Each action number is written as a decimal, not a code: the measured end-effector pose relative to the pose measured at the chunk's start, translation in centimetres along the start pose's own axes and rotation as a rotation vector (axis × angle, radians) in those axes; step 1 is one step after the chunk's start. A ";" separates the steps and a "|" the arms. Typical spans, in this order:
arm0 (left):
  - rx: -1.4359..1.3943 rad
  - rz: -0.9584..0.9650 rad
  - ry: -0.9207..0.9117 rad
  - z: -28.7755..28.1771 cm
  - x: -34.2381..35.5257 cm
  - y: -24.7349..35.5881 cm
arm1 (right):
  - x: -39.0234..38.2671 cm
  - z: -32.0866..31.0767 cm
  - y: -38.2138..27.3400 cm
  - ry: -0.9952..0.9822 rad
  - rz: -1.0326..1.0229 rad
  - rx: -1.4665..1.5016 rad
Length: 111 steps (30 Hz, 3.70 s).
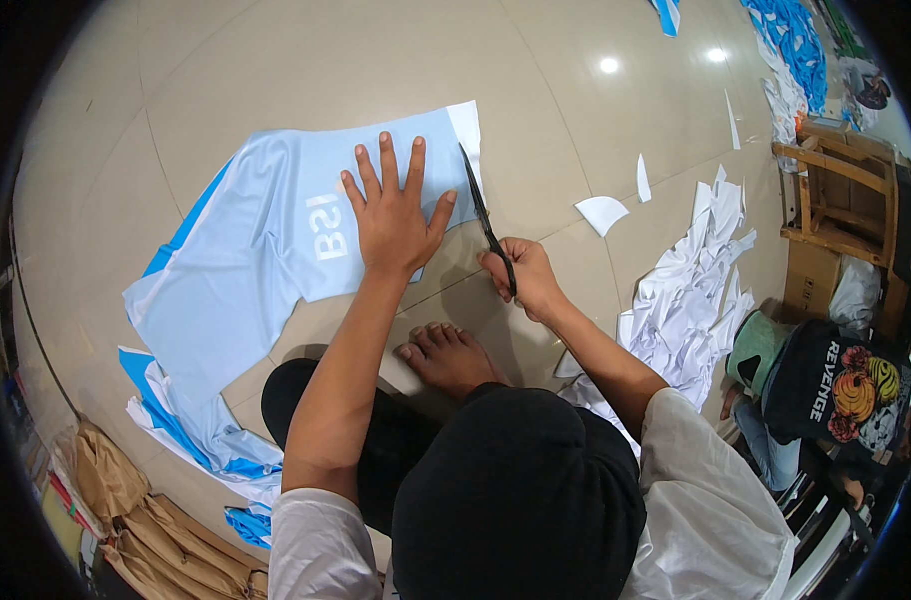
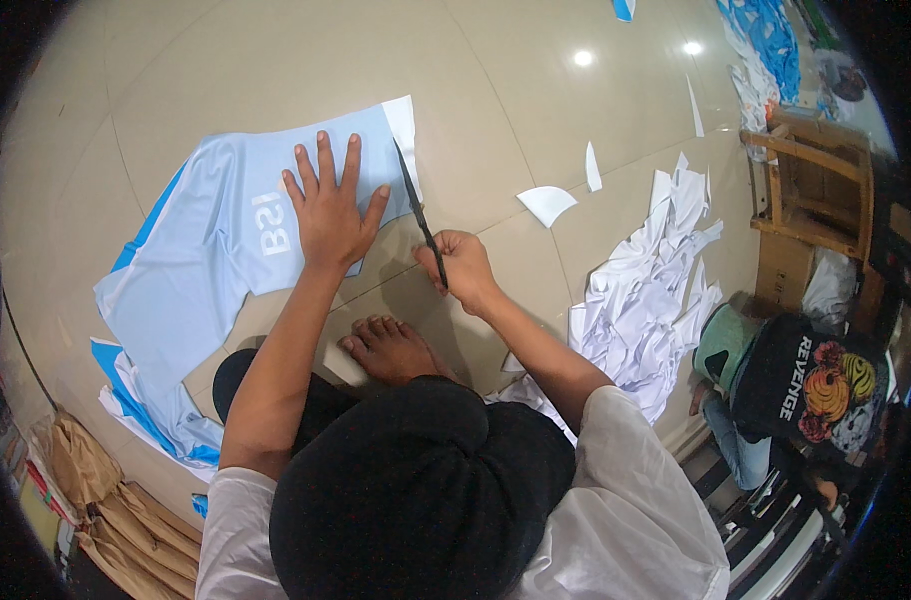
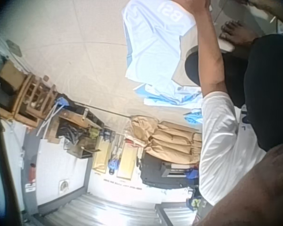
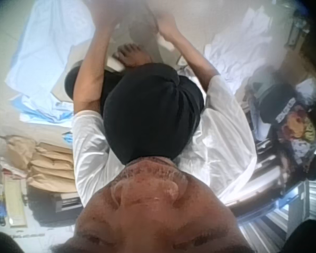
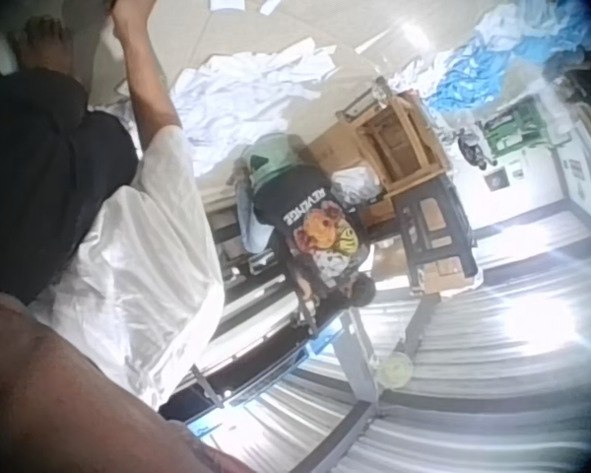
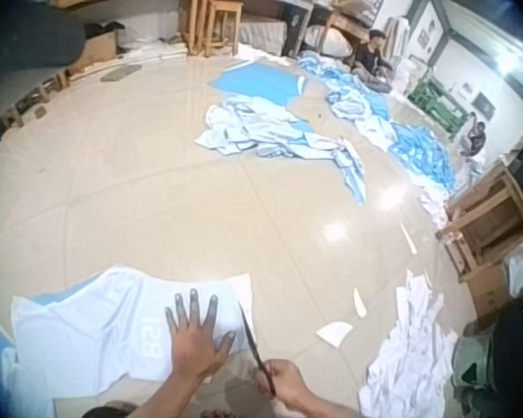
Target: The person sits on the floor and uses scissors to cut a piece of light blue fabric. They smooth the fabric with their hands and carefully trim the edges, creating a pile of cut fabric scraps.
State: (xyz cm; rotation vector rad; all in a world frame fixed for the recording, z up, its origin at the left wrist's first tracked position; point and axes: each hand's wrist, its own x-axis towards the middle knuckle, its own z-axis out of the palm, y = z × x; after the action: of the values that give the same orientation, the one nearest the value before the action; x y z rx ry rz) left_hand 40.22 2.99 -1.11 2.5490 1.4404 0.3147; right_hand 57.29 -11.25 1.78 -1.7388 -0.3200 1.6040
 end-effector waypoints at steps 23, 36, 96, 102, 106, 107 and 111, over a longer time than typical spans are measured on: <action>0.006 -0.015 -0.032 0.0 0.0 0.0 | 1.4 0.3 -0.3 0.016 -0.024 -0.009; -0.002 -0.010 -0.009 0.1 0.0 0.0 | 1.4 0.5 -0.8 0.021 -0.029 -0.006; -0.009 -0.011 -0.015 -0.1 0.0 0.1 | 4.5 0.8 -4.8 -0.034 -0.038 0.042; -0.008 -0.005 0.003 0.0 0.0 0.1 | 4.9 0.8 -4.8 -0.037 -0.045 0.032; -0.007 -0.005 0.000 0.0 0.0 0.1 | 4.9 0.7 -4.8 -0.032 -0.047 0.022; -0.011 -0.006 -0.002 0.0 0.0 0.1 | 4.6 0.6 -4.7 -0.030 -0.052 0.019; 0.011 -0.001 -0.010 0.1 0.0 0.1 | 2.9 -0.6 -3.3 0.024 -0.073 -0.145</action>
State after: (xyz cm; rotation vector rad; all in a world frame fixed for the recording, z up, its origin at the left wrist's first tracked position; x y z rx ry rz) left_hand 40.25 2.91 -1.17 2.5550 1.4441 0.2938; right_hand 59.41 -7.35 1.78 -1.8319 -0.4937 1.5390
